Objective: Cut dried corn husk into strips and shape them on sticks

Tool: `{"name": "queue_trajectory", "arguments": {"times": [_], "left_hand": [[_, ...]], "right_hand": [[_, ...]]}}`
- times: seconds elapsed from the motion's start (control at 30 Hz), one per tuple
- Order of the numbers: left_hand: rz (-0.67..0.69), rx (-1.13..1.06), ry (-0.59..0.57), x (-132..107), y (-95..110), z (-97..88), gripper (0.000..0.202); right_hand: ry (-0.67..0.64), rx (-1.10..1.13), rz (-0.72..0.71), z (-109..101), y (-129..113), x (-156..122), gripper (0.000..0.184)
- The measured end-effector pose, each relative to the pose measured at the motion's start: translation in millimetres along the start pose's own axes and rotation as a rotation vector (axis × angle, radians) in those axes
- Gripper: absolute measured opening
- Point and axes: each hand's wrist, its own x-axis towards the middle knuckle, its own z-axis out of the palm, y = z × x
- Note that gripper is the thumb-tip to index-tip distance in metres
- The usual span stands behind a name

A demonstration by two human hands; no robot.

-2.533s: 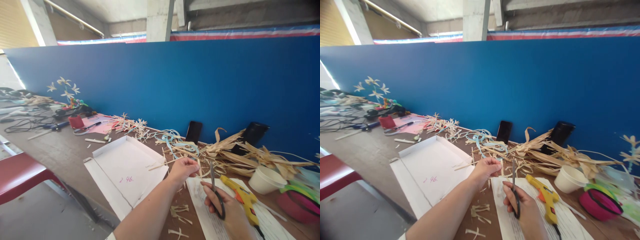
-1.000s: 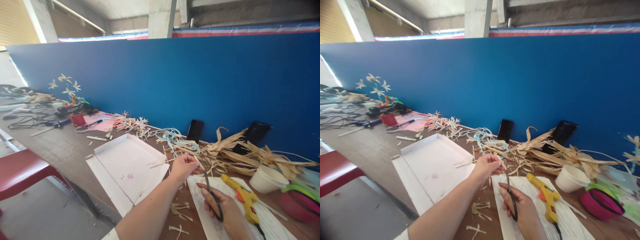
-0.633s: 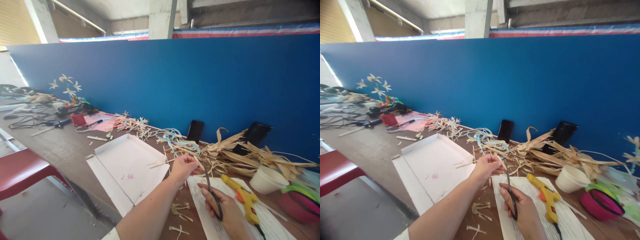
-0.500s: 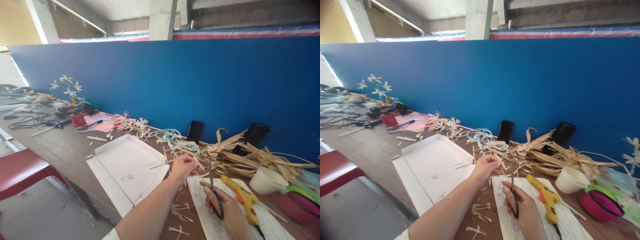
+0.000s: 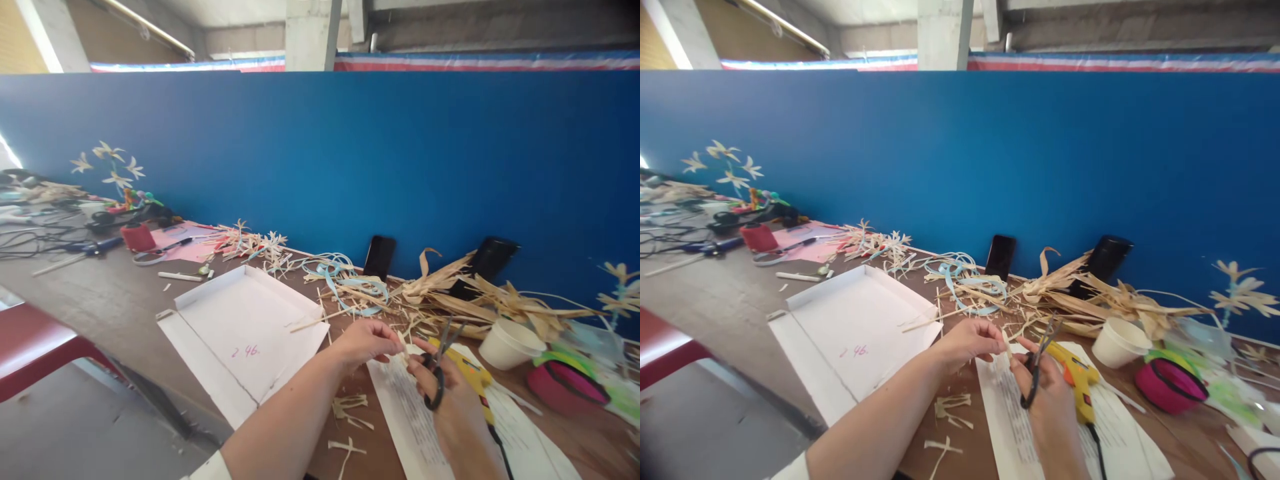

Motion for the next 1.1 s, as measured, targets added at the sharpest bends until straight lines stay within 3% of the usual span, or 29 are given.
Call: {"name": "queue_trajectory", "arguments": {"times": [0.2,0.67,0.87,1.1], "left_hand": [[-0.030,-0.029,-0.009,-1.4,2.3,1.0,0.032],[0.013,-0.035,0.130,3.5,-3.5,8.1,0.027],[-0.008,-0.050,0.128,3.6,-3.0,7.0,0.032],[-0.017,-0.054,0.056,3.2,-3.4,7.5,0.030]], "right_hand": [[-0.044,0.024,0.023,-4.1,8.4,3.7,0.054],[-0.130,-0.006,0.053,-0.7,2.1,2.4,0.046],[-0.073,-0.051,0.044,-2.1,6.3,3.0,0.047],[-0.021,-0.038,0.037,-2.2,-6.0,0.0,0.052]]}}
